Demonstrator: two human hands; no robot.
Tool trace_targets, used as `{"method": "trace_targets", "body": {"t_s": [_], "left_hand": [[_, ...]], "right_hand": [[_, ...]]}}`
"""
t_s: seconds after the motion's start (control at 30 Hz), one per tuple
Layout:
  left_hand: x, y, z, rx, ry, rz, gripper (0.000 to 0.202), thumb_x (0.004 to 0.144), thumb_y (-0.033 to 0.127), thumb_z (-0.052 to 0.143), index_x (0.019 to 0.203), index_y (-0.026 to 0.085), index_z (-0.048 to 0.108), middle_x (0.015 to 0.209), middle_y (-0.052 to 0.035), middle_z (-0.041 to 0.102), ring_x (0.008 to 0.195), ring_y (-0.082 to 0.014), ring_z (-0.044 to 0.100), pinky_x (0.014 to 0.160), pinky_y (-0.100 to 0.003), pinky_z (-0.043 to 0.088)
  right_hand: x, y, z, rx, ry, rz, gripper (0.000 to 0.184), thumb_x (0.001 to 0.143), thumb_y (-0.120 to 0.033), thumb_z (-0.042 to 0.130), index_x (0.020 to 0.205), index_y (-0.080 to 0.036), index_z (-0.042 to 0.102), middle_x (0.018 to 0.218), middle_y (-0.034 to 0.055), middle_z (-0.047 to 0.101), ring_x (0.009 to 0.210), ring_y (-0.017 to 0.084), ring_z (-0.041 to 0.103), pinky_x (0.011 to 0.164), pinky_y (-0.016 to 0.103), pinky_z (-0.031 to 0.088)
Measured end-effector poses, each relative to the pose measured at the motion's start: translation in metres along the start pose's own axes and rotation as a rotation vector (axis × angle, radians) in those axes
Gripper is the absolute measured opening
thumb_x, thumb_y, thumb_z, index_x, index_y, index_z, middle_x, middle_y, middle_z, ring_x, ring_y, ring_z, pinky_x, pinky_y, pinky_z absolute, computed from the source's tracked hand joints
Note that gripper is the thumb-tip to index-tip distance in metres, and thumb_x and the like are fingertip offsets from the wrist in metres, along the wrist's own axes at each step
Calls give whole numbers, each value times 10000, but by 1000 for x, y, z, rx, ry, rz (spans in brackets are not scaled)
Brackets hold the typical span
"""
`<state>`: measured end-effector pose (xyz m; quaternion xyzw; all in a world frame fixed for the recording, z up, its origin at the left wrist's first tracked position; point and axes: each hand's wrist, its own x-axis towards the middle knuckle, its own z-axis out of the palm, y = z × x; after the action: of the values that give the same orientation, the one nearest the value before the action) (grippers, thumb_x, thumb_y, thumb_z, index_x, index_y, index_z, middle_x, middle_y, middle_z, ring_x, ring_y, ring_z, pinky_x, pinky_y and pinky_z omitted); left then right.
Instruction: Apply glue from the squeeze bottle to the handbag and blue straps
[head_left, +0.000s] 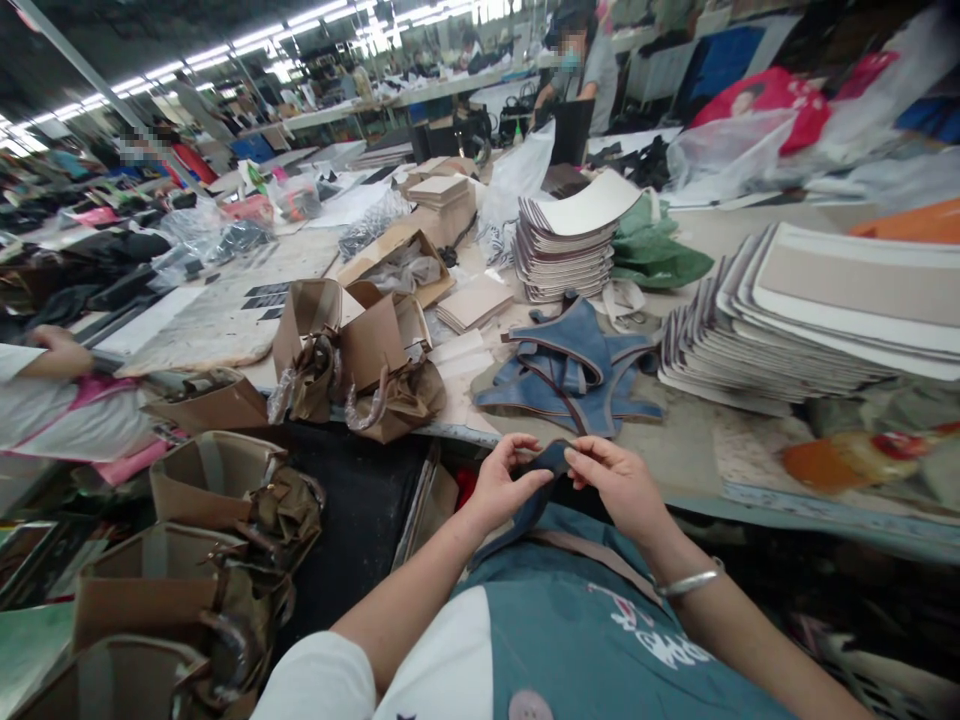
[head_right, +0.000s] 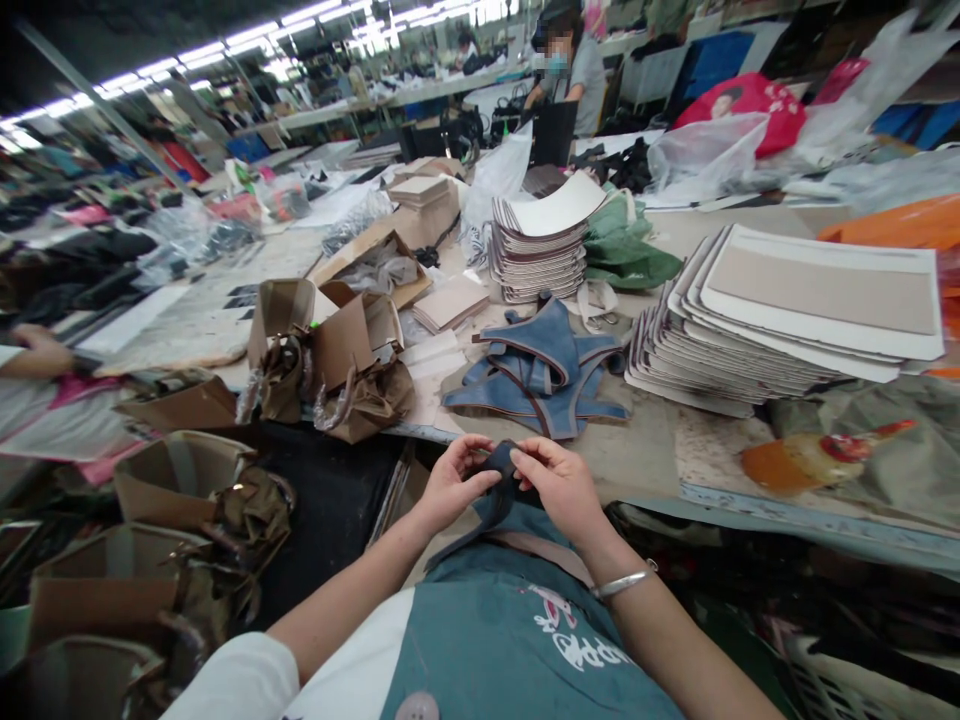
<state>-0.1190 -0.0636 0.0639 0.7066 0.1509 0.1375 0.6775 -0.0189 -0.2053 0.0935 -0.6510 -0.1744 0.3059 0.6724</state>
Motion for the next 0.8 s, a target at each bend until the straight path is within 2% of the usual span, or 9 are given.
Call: {"method": "trace_targets", "body": {"t_s": [0.1,0.2,0.3,0.37,0.43,0.5,0.63,0.73,0.8], "left_hand": [[0,-3,0,244,19,166,777,634,394,769,1296,198,412,1339,-135,448,1157,-260,495,1001,-408,383],[1,-11,7,421,-43,304,991,577,444,793,1395,199,290,1447,-145,322,1331,-306,297,1110,-456,231],[3,-23,21,398,-76,313,915,640,450,740,1385,157,296,1380,-160,407,1264,-300,393,1068,-439,306],[3,-30,30,315,-106,238,651,748,444,635,1278,126,434,1199,-136,553,1089,-263,534,958,-391,417],[3,-32,35,199,-181,103,453,817,467,536,1077,98,570,966,-94,627,884,-215,591,824,-338,471],[2,-27,33,15,-283,-83,465,811,524,525,934,84,611,828,-75,635,764,-190,595,751,-317,476],[0,-8,16,-467,-527,-425,545,762,569,580,962,63,613,794,-134,671,757,-230,642,792,-375,478],[-3,0,6,-595,-610,-495,491,750,547,610,906,81,609,748,-155,689,777,-262,663,834,-419,465],[-4,1,6,-630,-642,-531,451,749,534,618,863,98,597,720,-147,693,770,-274,672,838,-436,462]], "right_hand": [[1,-2,0,172,25,72,279,680,-416,731,788,-177,637,663,-14,587,565,99,547,538,221,497],[1,-6,2,310,64,130,303,626,-401,775,771,-188,616,653,-30,568,543,86,554,529,205,518],[-1,-10,8,389,76,168,316,594,-388,802,769,-195,624,643,-35,571,536,75,562,519,175,523],[-4,-12,13,408,67,176,307,594,-376,807,772,-193,637,663,-25,594,552,75,577,531,167,527],[-6,-14,16,407,55,165,295,603,-361,807,787,-193,649,691,-10,620,598,90,604,567,179,536],[-9,-16,13,388,47,133,297,630,-355,794,844,-197,662,735,7,644,656,110,623,615,206,543],[-12,-15,-21,323,124,27,292,708,-357,746,957,-229,664,822,10,652,756,110,612,671,200,523],[-13,-8,-52,284,212,-14,292,735,-356,723,1000,-252,658,898,7,644,845,110,593,696,180,504],[-16,-3,-62,225,181,-7,362,750,-370,705,1087,-261,633,980,24,639,885,127,588,700,199,503]]}}
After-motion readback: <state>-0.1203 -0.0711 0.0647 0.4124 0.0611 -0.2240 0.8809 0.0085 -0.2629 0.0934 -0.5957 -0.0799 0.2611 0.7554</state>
